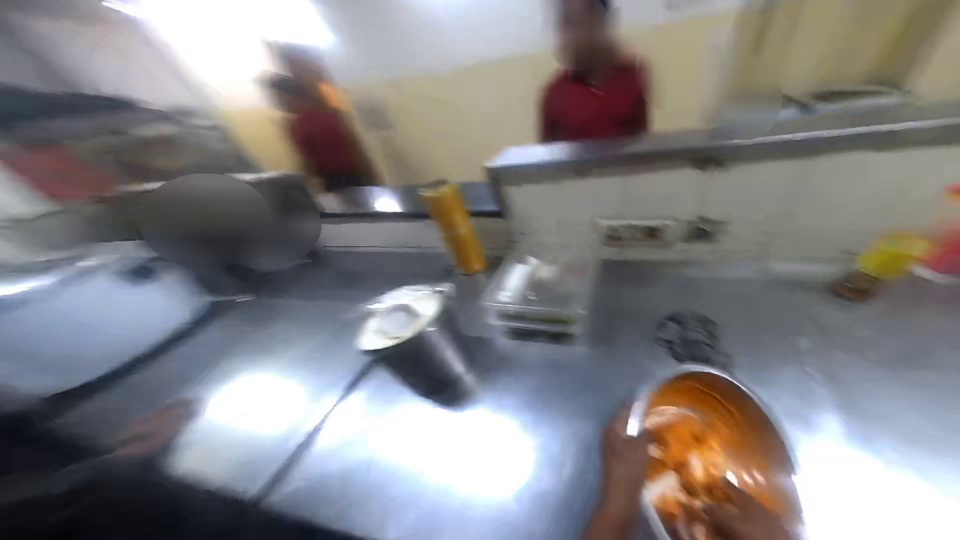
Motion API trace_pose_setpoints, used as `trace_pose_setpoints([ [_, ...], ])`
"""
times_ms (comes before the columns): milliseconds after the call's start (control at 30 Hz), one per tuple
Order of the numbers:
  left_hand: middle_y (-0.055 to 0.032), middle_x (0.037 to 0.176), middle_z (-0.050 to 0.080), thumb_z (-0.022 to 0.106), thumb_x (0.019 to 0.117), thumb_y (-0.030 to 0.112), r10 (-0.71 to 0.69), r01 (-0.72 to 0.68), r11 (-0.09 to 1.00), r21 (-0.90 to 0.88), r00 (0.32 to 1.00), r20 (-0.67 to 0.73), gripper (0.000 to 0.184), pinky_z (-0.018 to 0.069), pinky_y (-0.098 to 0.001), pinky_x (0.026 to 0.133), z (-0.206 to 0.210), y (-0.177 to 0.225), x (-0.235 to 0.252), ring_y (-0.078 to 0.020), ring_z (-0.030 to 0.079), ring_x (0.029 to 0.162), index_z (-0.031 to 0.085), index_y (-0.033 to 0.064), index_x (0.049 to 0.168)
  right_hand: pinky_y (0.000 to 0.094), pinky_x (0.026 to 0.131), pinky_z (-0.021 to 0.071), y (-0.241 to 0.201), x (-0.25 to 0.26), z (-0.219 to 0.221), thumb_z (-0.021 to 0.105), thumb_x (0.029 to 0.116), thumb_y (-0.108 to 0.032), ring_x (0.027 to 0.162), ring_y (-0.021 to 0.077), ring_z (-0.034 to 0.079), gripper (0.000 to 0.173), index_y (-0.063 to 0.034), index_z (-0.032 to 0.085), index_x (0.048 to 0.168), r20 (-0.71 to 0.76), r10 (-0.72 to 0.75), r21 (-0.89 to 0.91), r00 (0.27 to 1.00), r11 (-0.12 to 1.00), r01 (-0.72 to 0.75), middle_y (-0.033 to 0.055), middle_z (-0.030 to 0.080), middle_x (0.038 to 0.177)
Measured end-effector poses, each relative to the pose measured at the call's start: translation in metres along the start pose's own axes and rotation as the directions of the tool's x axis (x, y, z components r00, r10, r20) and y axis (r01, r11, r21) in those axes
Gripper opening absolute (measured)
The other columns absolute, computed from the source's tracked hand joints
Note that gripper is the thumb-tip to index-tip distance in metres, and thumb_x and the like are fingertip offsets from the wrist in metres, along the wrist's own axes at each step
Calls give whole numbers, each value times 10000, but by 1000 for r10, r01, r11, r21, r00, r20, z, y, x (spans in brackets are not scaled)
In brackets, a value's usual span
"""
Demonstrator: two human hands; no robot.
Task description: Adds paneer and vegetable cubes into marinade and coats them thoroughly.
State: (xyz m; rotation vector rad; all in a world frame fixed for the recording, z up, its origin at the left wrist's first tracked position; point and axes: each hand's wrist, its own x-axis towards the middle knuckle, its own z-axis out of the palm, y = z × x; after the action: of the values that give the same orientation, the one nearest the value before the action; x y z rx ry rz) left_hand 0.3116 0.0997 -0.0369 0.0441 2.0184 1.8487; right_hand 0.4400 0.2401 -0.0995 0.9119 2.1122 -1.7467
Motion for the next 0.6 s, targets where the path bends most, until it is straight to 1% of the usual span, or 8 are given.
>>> trace_pose_setpoints([
  [33,-225,1324,618,589,928,-79,-11,11,1000,-22,1000,1,516,549,-394,941,0,0,2,-239,654,1116,511,-41,1437,548,1028,503,-7,4,-1,719,934,-189,1214,383,609,594,39,504,1439,-8,-15,-42,1000,999,14,280,586,1353],
  [100,-221,1352,603,547,925,-108,-30,28,996,-85,999,-19,532,557,-398,921,0,-4,3,-247,653,1121,504,-28,1450,520,1051,489,-20,17,-9,754,892,-186,1226,356,606,573,32,558,1384,12,-99,-183,995,978,100,253,604,1333],
  [233,-215,1369,597,533,897,-131,-6,-5,987,-161,998,-66,560,552,-381,941,-2,-21,-4,-244,646,1150,506,-34,1447,519,1103,432,-46,33,-31,713,916,-126,1284,384,561,463,77,596,1316,69,-274,-463,959,843,275,273,577,1362],
  [333,-215,1359,601,529,884,-142,16,-30,985,-168,996,-84,564,553,-370,931,-2,-28,-9,-234,648,1138,517,-37,1438,512,1084,443,-58,57,-50,651,938,-67,1235,382,588,346,88,635,1247,89,-357,-524,930,777,349,270,610,1306],
  [467,-207,1317,630,525,850,-151,65,-75,986,-149,995,-75,565,561,-335,913,0,-26,-10,-201,666,1099,542,-55,1406,520,1127,401,-52,88,-67,536,999,-71,1309,391,540,334,95,616,1277,237,-424,-551,874,682,480,274,576,1366],
  [533,-207,1302,639,520,843,-155,87,-96,988,-125,993,-75,558,556,-317,912,2,-22,-8,-186,667,1091,550,-65,1392,505,1189,338,-37,84,-68,451,1051,-132,1409,407,456,399,112,583,1337,197,-399,-556,895,706,438,302,509,1460],
  [567,-207,1288,647,524,840,-155,97,-106,988,-112,992,-84,551,559,-313,907,2,-19,-7,-181,672,1080,559,-68,1382,492,1219,300,-30,77,-66,432,1076,-212,1461,397,405,460,102,551,1391,144,-341,-544,929,757,363,299,461,1519],
  [600,-207,1283,650,526,839,-153,104,-113,989,-100,990,-91,544,558,-315,906,3,-15,-4,-182,672,1079,566,-70,1376,494,1223,301,-23,68,-62,448,1087,-299,1475,387,394,513,81,532,1422,82,-263,-518,961,813,267,286,435,1548],
])
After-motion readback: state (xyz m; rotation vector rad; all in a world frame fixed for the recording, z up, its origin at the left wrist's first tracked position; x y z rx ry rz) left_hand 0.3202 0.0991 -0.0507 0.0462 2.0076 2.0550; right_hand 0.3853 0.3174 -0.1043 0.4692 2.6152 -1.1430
